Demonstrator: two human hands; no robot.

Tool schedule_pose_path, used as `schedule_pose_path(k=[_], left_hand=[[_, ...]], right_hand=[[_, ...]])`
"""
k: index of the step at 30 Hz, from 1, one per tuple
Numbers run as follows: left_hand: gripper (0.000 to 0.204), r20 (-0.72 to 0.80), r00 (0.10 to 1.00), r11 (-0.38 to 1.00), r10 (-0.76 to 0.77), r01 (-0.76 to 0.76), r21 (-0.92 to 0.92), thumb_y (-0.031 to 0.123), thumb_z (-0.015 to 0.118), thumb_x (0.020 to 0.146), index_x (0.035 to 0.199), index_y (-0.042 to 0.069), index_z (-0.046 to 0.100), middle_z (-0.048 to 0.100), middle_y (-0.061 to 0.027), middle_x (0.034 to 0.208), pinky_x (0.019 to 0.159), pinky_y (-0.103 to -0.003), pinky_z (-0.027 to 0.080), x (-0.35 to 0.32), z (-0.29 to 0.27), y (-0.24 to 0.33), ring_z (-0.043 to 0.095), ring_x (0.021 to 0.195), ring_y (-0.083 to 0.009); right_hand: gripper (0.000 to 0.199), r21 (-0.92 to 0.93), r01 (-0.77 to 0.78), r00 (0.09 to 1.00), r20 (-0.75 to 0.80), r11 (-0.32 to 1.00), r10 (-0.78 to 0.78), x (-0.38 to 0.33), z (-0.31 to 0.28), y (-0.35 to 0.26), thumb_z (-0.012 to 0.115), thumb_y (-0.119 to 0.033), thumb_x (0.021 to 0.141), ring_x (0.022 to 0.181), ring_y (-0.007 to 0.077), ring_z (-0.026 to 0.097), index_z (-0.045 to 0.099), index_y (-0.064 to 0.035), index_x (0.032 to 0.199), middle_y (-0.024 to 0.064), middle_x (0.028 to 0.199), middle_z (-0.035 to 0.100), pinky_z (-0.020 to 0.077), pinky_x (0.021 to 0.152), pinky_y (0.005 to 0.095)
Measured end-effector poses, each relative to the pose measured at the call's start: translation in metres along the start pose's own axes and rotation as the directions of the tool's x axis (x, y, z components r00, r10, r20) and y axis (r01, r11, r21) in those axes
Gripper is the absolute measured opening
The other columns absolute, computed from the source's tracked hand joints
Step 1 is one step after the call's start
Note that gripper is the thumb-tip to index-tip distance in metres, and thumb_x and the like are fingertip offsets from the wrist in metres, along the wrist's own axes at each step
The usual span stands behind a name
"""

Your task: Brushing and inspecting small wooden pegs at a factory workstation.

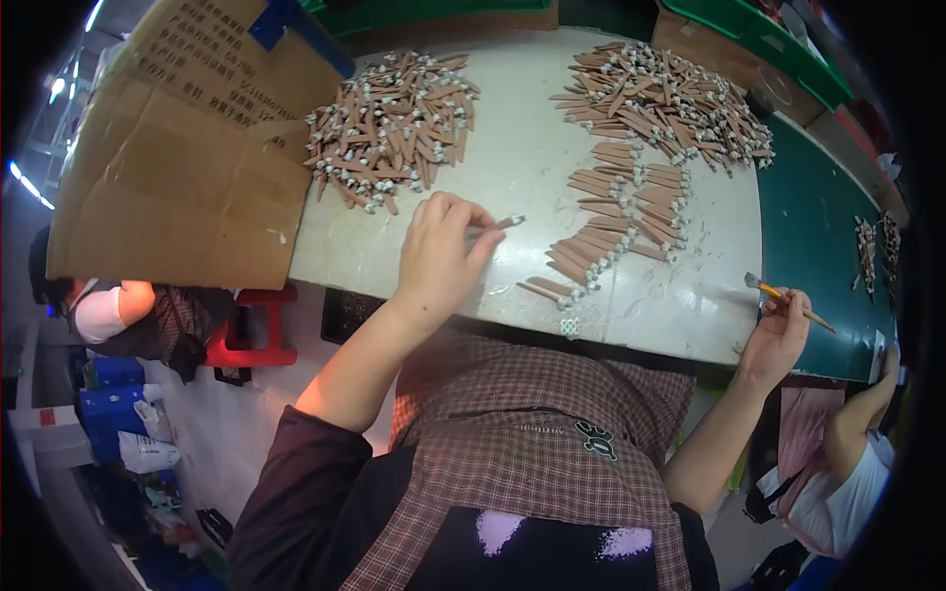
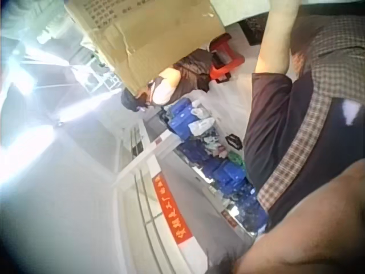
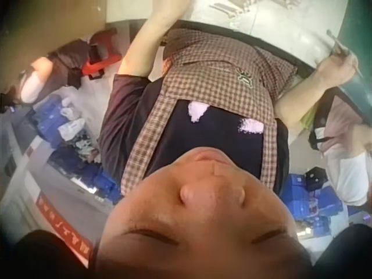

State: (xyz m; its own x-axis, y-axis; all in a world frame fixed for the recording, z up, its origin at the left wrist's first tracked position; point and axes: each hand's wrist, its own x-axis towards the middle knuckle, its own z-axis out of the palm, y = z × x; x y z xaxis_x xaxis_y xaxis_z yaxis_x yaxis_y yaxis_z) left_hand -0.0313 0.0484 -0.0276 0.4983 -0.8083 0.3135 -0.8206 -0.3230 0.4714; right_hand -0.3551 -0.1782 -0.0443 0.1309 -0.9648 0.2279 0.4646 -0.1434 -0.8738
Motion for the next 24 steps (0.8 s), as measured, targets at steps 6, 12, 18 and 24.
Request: schedule_pose_path(k=[6, 12, 18, 24], left_hand=[[0.010, 0.079, 0.987, 0.744, -0.138, 0.156, -0.649, 0.001, 0.064, 0.079, 0.085, 0.001, 0.056, 0.057, -0.0079, 0.095, 0.072, -0.026, 0.044, -0.012, -0.002, 0.027, 0.056, 0.082, -0.0144], [0.018, 0.241, 0.966, 0.404, -0.088, 0.256, -0.878, -0.009, 0.058, 0.081, 0.097, -0.003, 0.060, 0.060, -0.0094, 0.094, 0.073, -0.024, 0.046, -0.030, -0.005, 0.080, 0.057, 0.081, -0.0132], [0.023, 0.188, 0.981, 0.572, 0.054, 0.124, -0.811, -0.009, 0.067, 0.074, 0.096, -0.003, 0.064, 0.061, -0.0106, 0.089, 0.068, -0.024, 0.048, -0.040, -0.002, 0.086, 0.060, 0.077, -0.0156], [0.023, 0.068, 0.980, 0.625, 0.184, -0.064, -0.778, -0.008, 0.069, 0.073, 0.094, -0.003, 0.065, 0.062, -0.0117, 0.088, 0.063, -0.022, 0.048, -0.050, -0.008, 0.081, 0.061, 0.074, -0.0157]], right_hand=[[0.015, -0.014, -0.014, 0.998, 0.069, 1.000, 0.015, 0.003, -0.007, -0.002, 0.043, -0.013, 0.095, 0.077, 0.0134, 0.047, 0.051, -0.0007, 0.098, 0.0104, 0.088, 0.055, 0.0387, 0.070, 0.0259], [0.020, 0.028, 0.234, 0.963, 0.133, 0.972, -0.235, -0.031, 0.009, -0.024, 0.042, -0.019, 0.095, 0.082, 0.0177, 0.047, 0.050, -0.0032, 0.103, 0.0133, 0.093, 0.056, 0.0410, 0.074, 0.0316], [0.028, -0.277, 0.297, 0.919, 0.342, 0.914, -0.195, -0.101, 0.053, -0.042, 0.058, -0.034, 0.088, 0.068, 0.0187, 0.055, 0.047, -0.0091, 0.095, 0.0132, 0.083, 0.063, 0.0461, 0.063, 0.0274], [0.025, -0.240, 0.487, 0.764, 0.584, 0.840, -0.276, -0.108, 0.056, -0.040, 0.059, -0.025, 0.089, 0.062, 0.0183, 0.058, 0.043, -0.0083, 0.099, 0.0132, 0.086, 0.064, 0.0494, 0.055, 0.0254]])
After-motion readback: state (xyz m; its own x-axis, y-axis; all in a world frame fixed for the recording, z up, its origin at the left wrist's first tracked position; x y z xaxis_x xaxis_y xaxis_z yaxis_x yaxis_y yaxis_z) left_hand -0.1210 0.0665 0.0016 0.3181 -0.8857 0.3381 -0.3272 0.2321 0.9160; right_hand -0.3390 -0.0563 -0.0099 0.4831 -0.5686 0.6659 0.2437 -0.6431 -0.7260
